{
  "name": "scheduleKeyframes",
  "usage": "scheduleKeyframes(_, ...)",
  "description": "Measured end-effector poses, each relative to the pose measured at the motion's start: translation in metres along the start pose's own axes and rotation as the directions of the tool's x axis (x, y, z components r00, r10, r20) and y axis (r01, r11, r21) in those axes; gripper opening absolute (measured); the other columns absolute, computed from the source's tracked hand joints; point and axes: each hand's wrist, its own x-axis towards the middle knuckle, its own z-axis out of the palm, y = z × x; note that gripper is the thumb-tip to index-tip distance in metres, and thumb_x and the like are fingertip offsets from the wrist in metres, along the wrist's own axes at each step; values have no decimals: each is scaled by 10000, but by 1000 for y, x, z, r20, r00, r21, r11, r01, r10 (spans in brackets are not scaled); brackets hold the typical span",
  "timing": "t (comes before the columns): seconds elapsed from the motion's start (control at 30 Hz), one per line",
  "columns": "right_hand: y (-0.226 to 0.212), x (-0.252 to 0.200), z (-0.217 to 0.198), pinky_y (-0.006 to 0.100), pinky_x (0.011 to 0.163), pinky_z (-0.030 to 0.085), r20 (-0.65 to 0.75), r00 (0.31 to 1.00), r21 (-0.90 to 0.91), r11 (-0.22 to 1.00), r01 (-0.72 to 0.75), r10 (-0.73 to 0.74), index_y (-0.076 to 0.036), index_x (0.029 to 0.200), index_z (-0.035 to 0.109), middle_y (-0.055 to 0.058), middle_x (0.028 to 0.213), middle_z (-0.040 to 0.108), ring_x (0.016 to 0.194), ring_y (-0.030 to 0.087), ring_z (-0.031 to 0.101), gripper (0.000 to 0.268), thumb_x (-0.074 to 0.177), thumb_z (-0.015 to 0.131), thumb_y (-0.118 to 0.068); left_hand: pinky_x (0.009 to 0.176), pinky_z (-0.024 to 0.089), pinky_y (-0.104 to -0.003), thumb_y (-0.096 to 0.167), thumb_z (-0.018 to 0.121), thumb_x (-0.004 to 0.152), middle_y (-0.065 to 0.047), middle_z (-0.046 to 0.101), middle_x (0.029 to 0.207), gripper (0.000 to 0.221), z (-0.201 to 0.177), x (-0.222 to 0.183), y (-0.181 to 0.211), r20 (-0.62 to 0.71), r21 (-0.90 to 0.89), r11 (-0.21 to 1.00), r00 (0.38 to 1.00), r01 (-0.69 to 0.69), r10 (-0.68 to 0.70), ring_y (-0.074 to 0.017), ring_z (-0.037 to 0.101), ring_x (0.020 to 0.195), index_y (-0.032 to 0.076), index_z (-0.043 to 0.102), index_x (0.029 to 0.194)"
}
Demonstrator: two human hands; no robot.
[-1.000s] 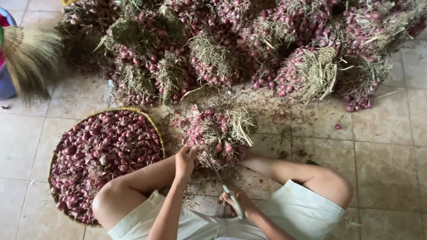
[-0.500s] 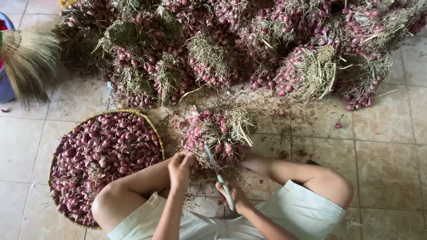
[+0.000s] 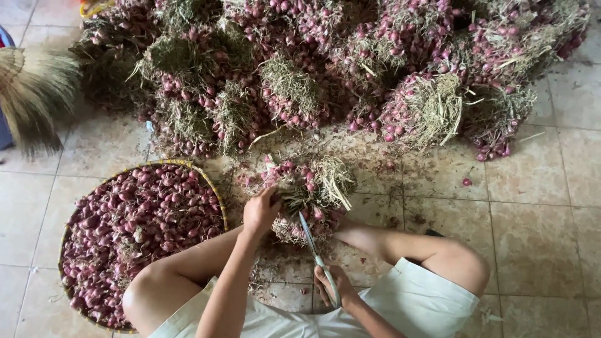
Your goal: Trimming the roots and tops of shallots using scissors and placing the cleaned bulbs into a woven basket.
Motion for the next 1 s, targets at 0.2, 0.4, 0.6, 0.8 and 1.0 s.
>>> scheduleKeyframes(0.2, 2, 13, -1, 233, 334, 477, 110, 988, -34, 994, -105, 108, -44, 854, 605, 48, 613, 585, 377, 121, 522, 482, 970, 570, -510, 601, 634, -286, 133, 794, 829, -146, 609, 1407, 479, -40, -4, 28, 298, -227, 886, 895, 405, -333, -104, 613, 492, 65, 638, 1277)
scheduleKeyframes(0.4, -25, 37, 8, 221, 423, 489, 163, 948, 73, 955, -289, 274, -86, 893, 628, 0, 680, 581, 490, 107, 564, 463, 991, 555, -533, 675, 653, -276, 109, 791, 845, -93, 811, 926, 228, -27, -20, 15, 270, -455, 838, 943, 302, -193, -165, 774, 711, 55, 691, 1043)
scheduleKeyframes(0.6, -40, 44, 17, 254, 295, 438, 43, 974, 146, 963, -227, 223, -79, 833, 661, 45, 679, 633, 389, 120, 526, 361, 968, 687, -412, 585, 569, -295, 230, 779, 836, -60, 798, 828, 213, -42, -27, 31, 231, -520, 793, 946, 317, -226, -157, 728, 656, 91, 686, 967)
scheduleKeyframes(0.8, -24, 29, 3, 220, 286, 442, -17, 990, -11, 990, -142, 142, -73, 781, 595, 38, 571, 607, 342, 101, 499, 463, 949, 644, -501, 454, 469, -244, -49, 522, 988, -177, 720, 943, 191, -64, -42, -1, 206, -728, 434, 774, 530, -598, -177, 609, 569, -35, 652, 1127)
scheduleKeyframes(1.0, -18, 24, -5, 265, 367, 493, 128, 981, 59, 986, -157, 148, -48, 856, 589, 59, 696, 550, 429, 130, 544, 555, 923, 545, -597, 723, 704, -239, -3, 661, 942, -153, 753, 1148, 273, -23, -42, -12, 102, -383, 827, 908, 412, -405, -164, 752, 765, 41, 712, 1206)
